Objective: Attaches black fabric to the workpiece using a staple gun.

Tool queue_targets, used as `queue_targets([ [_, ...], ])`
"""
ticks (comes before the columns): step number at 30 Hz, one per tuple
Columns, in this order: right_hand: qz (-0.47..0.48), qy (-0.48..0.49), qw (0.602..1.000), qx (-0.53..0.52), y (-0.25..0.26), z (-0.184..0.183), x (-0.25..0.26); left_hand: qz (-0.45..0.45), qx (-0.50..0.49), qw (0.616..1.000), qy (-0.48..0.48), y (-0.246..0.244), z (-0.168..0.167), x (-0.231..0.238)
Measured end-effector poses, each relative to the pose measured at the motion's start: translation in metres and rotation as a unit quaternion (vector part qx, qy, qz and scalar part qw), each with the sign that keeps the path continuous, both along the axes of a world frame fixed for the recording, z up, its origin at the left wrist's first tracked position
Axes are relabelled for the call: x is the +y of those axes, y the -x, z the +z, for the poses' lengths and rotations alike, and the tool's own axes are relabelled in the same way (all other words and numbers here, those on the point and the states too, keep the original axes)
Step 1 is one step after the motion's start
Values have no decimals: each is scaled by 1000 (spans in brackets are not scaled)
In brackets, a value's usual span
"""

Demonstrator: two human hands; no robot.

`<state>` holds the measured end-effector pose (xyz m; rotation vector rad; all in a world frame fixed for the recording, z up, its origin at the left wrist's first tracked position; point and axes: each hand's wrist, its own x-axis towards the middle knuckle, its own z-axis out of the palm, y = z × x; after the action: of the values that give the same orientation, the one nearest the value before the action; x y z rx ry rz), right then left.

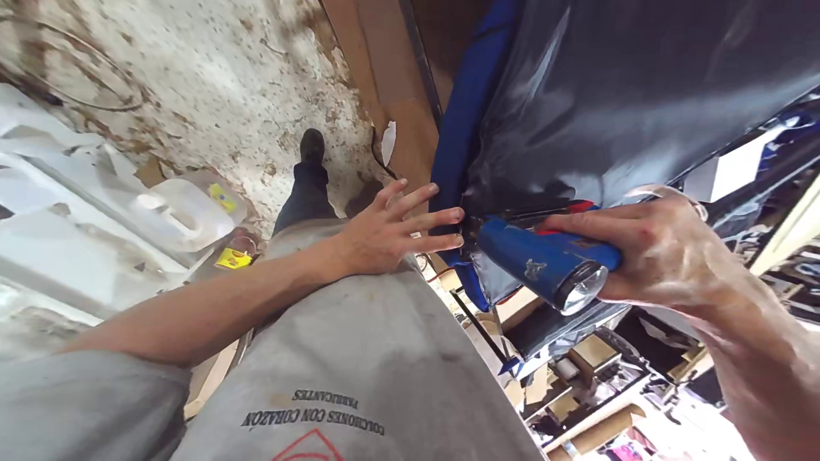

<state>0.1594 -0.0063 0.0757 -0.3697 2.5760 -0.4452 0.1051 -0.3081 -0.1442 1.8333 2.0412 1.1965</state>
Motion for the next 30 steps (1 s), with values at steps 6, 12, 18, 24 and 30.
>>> queue_targets([
  [6,-151,0,987,55,-51,42,33,64,-58,996,0,25,7,-29],
  [12,-496,113,848,148,-169,32,-1,96,-32,995,2,101,53,-6],
  [18,-723,75,635,259,-248,-78,-72,-81,98,992,15,136,92,55],
  [24,-792,-164,578,111,-282,-156,-44,-259,209,942,42,161,110,96],
  [30,-811,-165,547,124,-219,-115,-80,-393,194,899,20,178,103,132],
])
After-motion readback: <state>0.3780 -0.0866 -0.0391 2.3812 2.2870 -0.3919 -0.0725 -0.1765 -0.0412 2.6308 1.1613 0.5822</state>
